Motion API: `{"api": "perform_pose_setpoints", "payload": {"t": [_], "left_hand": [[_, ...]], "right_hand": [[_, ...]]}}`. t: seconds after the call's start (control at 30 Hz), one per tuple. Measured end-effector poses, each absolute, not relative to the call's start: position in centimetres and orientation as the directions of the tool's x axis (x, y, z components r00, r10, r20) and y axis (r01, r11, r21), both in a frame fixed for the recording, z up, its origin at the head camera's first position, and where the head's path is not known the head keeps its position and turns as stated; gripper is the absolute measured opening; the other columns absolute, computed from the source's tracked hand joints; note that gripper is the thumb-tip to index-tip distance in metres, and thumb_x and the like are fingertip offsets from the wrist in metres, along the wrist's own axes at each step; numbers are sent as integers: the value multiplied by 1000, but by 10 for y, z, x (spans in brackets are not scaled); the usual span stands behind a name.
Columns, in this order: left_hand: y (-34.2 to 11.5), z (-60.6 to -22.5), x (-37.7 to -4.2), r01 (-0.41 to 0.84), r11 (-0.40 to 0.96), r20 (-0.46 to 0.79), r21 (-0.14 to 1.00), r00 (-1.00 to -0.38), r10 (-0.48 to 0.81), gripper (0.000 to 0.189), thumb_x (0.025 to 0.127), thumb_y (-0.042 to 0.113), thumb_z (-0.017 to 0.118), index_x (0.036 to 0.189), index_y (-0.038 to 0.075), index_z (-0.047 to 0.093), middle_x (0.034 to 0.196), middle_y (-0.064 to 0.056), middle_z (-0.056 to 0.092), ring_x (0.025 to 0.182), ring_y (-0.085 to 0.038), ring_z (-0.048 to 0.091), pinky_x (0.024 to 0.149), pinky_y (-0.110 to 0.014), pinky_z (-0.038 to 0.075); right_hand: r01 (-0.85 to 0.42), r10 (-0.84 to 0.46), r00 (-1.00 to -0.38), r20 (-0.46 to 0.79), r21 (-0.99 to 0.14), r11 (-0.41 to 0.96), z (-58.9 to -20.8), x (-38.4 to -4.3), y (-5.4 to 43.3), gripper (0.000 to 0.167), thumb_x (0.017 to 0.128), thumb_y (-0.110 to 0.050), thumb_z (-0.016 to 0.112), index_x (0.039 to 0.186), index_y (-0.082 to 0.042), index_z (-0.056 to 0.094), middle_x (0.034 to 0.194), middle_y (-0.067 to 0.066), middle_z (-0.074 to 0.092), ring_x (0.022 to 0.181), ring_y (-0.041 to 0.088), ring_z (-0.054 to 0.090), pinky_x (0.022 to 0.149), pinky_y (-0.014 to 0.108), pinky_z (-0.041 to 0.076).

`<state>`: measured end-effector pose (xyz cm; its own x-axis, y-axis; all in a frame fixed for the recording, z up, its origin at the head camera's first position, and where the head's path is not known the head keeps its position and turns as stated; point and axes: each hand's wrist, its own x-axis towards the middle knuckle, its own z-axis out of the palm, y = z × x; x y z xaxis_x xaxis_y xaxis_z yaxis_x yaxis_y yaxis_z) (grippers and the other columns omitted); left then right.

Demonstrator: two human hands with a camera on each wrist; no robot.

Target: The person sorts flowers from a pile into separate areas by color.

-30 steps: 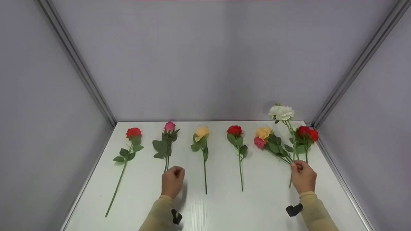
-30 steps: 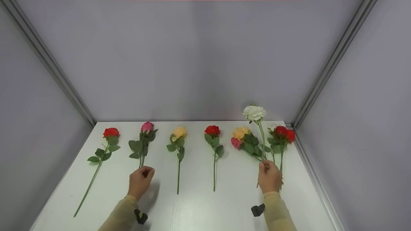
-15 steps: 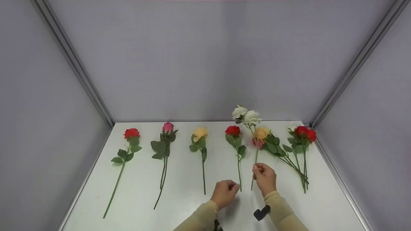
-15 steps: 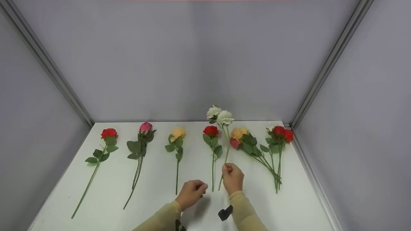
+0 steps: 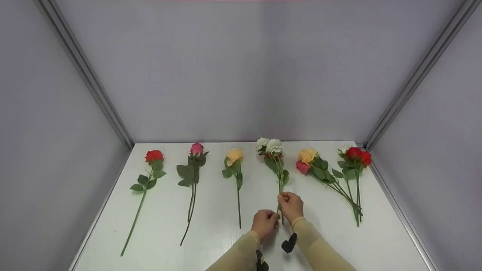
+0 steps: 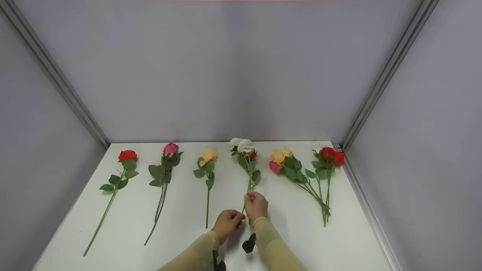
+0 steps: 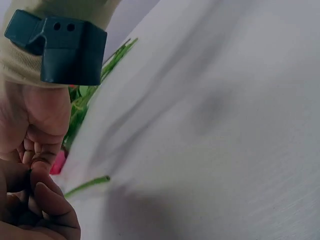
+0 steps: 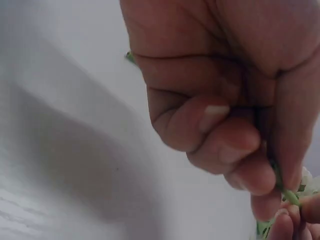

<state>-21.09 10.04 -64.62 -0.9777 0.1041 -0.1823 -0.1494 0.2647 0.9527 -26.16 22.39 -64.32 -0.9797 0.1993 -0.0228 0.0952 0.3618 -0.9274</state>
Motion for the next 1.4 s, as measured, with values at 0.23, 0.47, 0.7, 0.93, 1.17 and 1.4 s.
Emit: {"api": "perform_pose_setpoints", "payload": {"t": [0.23,0.47,0.7,0.93,1.17,1.4], "left_hand": [[96,-665,-215,-97,364,-141,926,-985,98,18,92,12,59,79,6,70,65,5,59,60,-7,51,59,-26,43],[96,-672,-218,-114,382,-157,917,-984,81,22,92,12,59,72,9,66,60,5,57,57,-9,51,56,-26,42],[100,-678,-218,-89,480,-119,873,-992,33,21,90,15,64,69,12,64,63,7,54,60,-8,48,57,-27,41],[101,-681,-221,-73,528,-110,846,-993,40,12,88,15,64,77,13,63,70,7,55,66,-10,49,63,-31,44],[99,-676,-225,-62,564,-126,824,-989,74,12,88,11,61,77,8,62,70,3,56,66,-13,51,65,-34,47],[98,-674,-226,-64,561,-158,826,-980,121,12,92,10,57,86,4,65,75,1,58,71,-14,54,71,-38,50]], "right_hand": [[118,133,-989,-62,-875,469,-658,-265,227,20,97,-19,58,100,-2,69,77,5,65,65,15,61,59,31,49],[37,72,-997,25,-672,740,-668,-264,231,14,88,-19,66,89,-5,64,78,3,63,73,18,58,68,39,49],[27,31,-1000,-2,-590,807,-672,-262,240,20,88,-21,66,74,-9,60,69,0,58,65,17,53,63,37,46],[39,47,-999,-2,-603,797,-675,-258,259,21,91,-19,62,72,-11,57,65,-2,54,61,15,49,60,34,43],[15,43,-999,29,-625,780,-672,-253,272,21,92,-16,61,72,-11,58,61,-3,51,57,13,47,57,31,40],[-39,54,-991,122,-652,757,-656,-254,281,19,92,-14,60,73,-11,60,57,-4,46,53,13,43,55,30,37]]}}
